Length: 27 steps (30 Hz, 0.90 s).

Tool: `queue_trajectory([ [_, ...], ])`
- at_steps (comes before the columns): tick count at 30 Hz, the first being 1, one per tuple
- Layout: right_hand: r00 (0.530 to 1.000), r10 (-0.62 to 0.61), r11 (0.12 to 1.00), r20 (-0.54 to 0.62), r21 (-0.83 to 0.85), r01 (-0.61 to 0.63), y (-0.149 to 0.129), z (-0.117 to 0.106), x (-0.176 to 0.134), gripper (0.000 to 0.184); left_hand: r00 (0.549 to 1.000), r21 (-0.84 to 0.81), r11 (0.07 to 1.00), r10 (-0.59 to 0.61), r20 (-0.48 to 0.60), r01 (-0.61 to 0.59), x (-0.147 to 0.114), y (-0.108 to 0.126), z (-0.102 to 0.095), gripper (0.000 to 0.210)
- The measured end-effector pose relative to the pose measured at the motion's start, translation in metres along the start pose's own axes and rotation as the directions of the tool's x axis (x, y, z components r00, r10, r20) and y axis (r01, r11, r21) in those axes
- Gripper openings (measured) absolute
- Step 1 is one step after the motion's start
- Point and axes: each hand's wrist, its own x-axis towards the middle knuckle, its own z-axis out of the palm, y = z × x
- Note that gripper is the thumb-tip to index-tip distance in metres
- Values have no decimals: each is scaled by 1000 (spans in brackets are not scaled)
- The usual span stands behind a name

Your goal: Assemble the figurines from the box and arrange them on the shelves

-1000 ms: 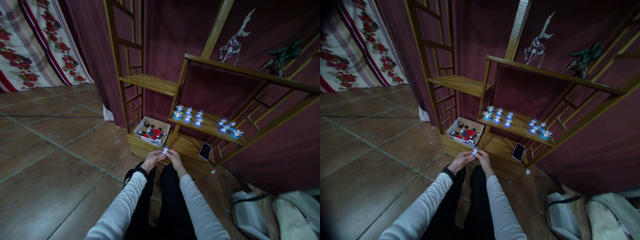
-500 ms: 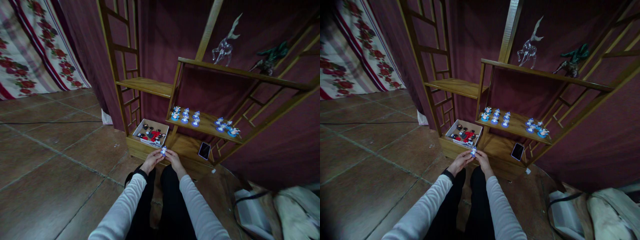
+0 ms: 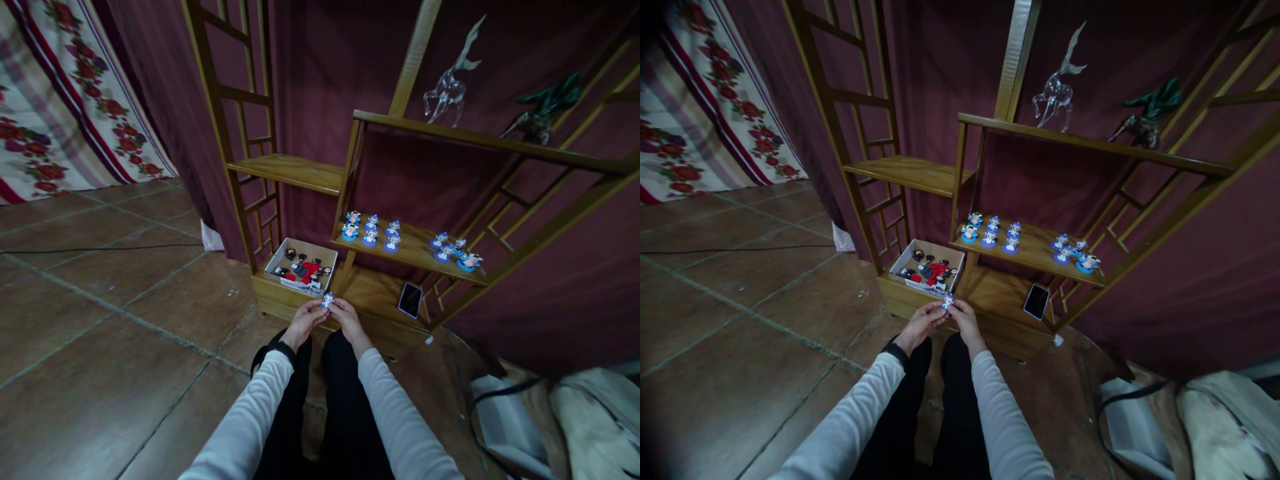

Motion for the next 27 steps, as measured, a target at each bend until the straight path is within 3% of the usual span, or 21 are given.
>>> queue_trajectory([
  [7,997,-41,994,-72,-107,33,7,-1,5,30,998,118,992,57,-10,-55,4,-6,-2,38],
  [15,999,30,999,21,-42,-29,4,-7,2,32,999,119,992,42,2,-41,-2,-1,0,39],
  [27,998,53,998,29,-37,-52,2,-6,1,37,1000,101,995,27,-6,-27,-1,-1,0,37],
])
